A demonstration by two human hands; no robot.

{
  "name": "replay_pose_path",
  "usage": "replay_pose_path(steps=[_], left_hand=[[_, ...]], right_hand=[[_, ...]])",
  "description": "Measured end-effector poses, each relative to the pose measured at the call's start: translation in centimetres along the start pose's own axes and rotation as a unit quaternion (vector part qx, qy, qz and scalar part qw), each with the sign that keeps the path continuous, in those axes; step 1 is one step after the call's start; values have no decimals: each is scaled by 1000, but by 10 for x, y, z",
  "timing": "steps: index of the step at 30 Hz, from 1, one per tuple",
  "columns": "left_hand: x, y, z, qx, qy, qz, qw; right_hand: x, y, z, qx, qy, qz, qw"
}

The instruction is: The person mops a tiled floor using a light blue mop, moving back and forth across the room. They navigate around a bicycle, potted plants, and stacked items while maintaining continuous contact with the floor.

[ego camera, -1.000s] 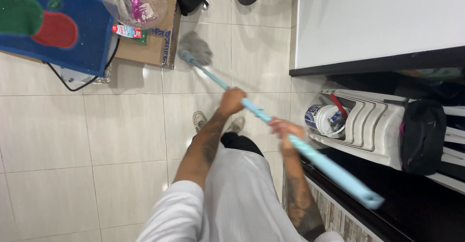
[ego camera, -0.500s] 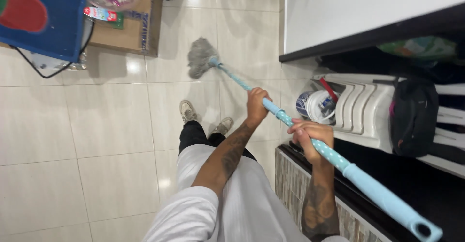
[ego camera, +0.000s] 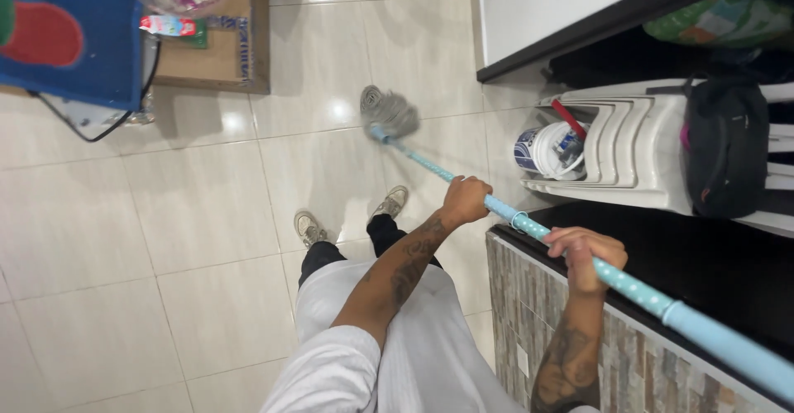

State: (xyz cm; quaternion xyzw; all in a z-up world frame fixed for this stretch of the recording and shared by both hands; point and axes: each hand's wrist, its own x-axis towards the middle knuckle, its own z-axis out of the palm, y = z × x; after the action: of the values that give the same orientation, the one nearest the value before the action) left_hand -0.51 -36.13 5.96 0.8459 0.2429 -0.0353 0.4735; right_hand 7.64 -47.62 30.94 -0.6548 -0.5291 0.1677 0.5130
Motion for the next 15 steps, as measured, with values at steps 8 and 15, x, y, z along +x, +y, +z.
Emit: replay_pose_path(steps=[8,15], left_hand=[[-185,-163,-94,44,93,-52,993],[-336,-328,-155,64,258,-216,939]], right_hand=[[-65,-9,198,113,6,60,992],[-52,-74,408,219,-184,-86,954]])
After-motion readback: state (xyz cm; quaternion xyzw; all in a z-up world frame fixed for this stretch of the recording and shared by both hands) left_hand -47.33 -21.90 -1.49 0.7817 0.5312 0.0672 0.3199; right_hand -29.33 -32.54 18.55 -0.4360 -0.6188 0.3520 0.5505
